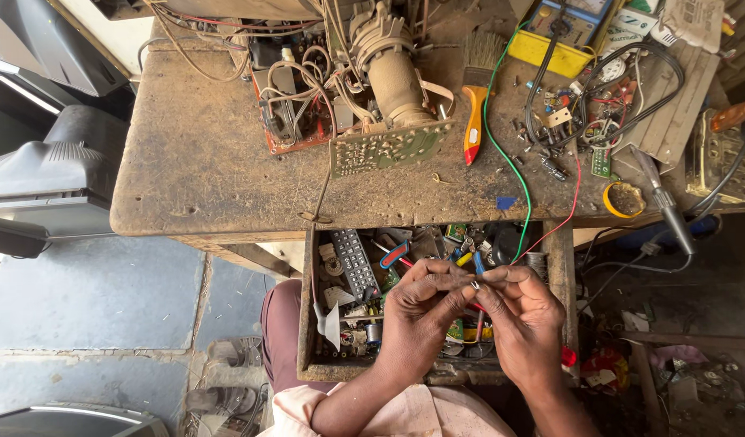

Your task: The person works at a cluttered workbench, handling wires and small electronic components. They use pliers to strip wire insulation and a soldering iron to solder connections on a small cylindrical component. The workspace contains various tools and disassembled electronics.

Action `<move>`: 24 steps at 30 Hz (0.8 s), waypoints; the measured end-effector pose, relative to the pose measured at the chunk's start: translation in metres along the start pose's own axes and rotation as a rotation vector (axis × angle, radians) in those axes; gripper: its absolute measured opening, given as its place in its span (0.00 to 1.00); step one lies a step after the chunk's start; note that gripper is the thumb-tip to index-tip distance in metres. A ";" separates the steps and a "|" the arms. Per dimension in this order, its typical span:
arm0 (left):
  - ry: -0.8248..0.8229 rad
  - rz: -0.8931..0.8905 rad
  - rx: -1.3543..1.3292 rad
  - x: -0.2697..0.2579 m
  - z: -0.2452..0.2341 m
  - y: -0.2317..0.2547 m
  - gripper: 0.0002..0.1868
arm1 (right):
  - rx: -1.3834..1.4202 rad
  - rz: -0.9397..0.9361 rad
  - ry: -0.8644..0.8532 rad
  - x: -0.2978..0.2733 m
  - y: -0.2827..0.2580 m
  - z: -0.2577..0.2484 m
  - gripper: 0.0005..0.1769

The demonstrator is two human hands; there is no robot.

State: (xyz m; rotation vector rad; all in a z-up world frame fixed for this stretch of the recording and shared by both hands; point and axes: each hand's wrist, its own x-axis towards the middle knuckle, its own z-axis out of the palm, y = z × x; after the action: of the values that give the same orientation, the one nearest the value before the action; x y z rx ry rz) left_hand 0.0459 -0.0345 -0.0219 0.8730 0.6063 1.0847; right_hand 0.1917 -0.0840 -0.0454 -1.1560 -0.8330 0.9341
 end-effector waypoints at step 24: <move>0.064 0.271 0.379 0.005 -0.011 0.001 0.05 | -1.307 -0.519 0.447 0.077 -0.025 -0.231 0.10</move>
State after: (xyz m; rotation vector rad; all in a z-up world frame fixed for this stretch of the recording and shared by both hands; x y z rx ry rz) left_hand 0.0387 -0.0261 -0.0273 1.2805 0.7783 1.2665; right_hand 0.4350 -0.1019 -0.0642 -1.9822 -1.3036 -0.4490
